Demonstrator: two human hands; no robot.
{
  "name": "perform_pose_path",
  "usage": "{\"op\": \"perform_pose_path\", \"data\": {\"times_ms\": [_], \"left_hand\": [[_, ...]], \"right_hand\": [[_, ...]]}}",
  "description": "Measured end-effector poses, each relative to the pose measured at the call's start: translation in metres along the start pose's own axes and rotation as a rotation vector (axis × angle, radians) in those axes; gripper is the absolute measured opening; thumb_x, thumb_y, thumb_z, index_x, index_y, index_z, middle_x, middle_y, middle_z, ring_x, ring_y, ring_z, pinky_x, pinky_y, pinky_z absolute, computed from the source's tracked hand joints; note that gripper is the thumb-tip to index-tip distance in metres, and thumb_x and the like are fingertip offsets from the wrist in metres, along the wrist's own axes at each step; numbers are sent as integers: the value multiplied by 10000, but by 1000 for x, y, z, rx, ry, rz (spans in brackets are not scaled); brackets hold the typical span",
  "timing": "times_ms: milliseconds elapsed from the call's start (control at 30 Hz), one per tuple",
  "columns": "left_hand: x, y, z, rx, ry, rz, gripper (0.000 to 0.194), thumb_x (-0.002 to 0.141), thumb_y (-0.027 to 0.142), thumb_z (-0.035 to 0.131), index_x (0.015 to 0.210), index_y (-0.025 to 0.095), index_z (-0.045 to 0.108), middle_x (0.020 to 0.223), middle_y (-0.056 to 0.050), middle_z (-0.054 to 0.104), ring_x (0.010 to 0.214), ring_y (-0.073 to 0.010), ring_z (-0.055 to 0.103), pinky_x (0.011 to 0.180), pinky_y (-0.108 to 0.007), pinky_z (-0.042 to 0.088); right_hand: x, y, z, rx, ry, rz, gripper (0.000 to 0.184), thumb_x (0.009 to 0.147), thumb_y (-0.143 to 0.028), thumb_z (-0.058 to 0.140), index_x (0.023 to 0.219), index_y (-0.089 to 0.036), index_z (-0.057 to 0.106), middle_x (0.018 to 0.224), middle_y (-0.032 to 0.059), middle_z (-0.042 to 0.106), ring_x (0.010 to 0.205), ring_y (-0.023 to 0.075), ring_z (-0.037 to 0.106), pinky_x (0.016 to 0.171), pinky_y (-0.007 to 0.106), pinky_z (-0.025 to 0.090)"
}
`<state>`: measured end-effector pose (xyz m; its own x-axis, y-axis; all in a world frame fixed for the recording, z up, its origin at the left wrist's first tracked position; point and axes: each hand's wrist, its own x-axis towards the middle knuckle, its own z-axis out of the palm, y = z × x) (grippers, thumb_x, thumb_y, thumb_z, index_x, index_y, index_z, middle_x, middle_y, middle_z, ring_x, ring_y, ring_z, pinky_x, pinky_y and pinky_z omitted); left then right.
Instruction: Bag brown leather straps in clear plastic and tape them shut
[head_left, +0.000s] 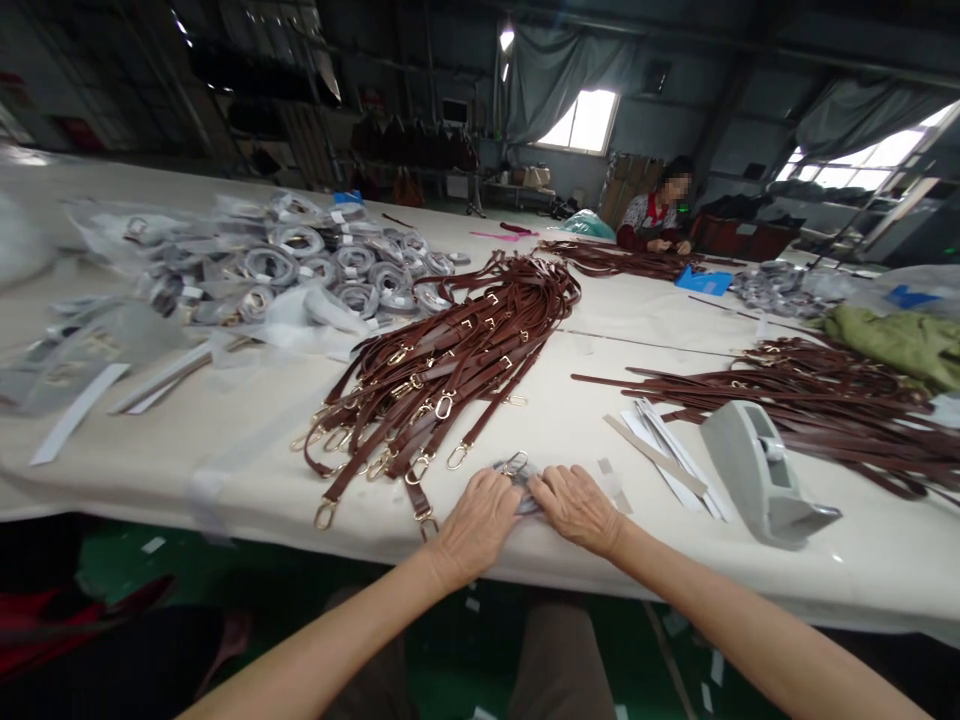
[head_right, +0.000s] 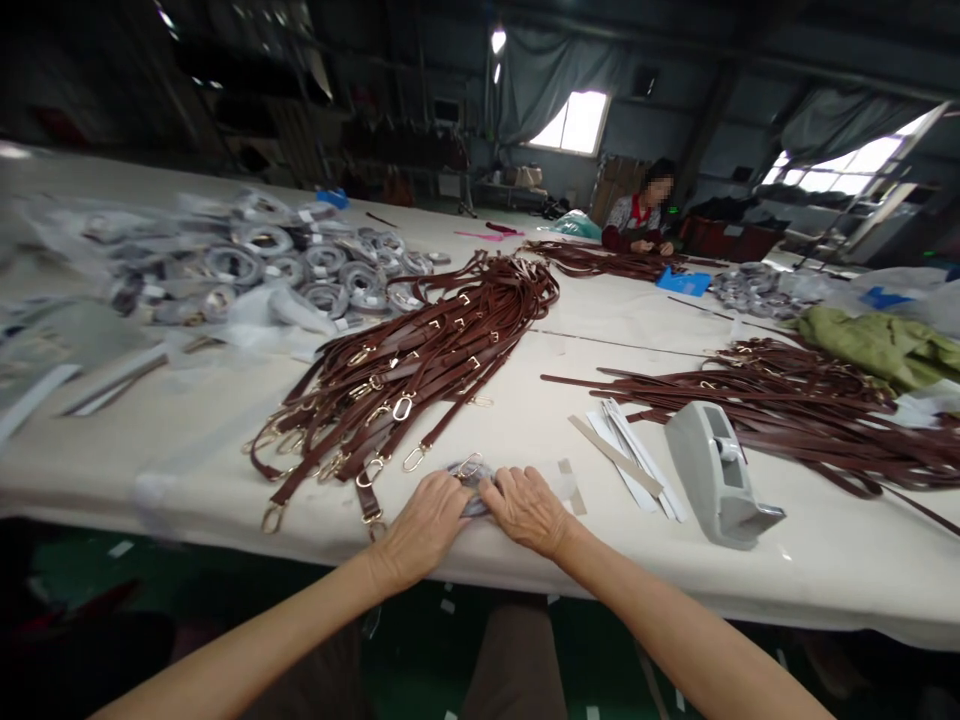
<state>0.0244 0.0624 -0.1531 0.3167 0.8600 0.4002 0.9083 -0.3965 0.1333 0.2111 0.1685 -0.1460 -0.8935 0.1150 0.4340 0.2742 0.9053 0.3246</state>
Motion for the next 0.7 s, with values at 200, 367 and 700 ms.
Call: {"op": "perform_pose_path", "data": {"times_ms": [200, 367, 700], "left_hand": [[0, -19, 6, 16, 80, 167, 171, 973, 150, 387, 1080, 138, 520, 871, -60, 535, 843, -233, 467, 889, -431, 451], [6, -28, -2, 22, 42, 237, 213, 984, 320, 448, 1083, 152, 533, 900, -67, 573, 853, -238, 489, 876, -417, 456], [3, -33, -4, -13, 12, 266, 299, 992, 224, 426, 1274, 181, 516, 953, -58, 653, 913, -214, 558, 1000, -423, 426]], "right_hand": [[-28, 10, -7, 204, 31, -34, 299, 1048, -252, 340, 1240, -97, 509, 994, 112, 641, 808, 200, 534, 693, 344, 404], [-29, 14, -10, 311, 44, -51, 242, 1011, -96, 363, 1041, -173, 590, 942, 56, 628, 803, 168, 511, 738, 316, 414], [-11, 21, -4, 299, 65, -51, 343, 991, -74, 420, 1314, -153, 504, 839, 41, 578, 757, 198, 456, 707, 366, 400]]}}
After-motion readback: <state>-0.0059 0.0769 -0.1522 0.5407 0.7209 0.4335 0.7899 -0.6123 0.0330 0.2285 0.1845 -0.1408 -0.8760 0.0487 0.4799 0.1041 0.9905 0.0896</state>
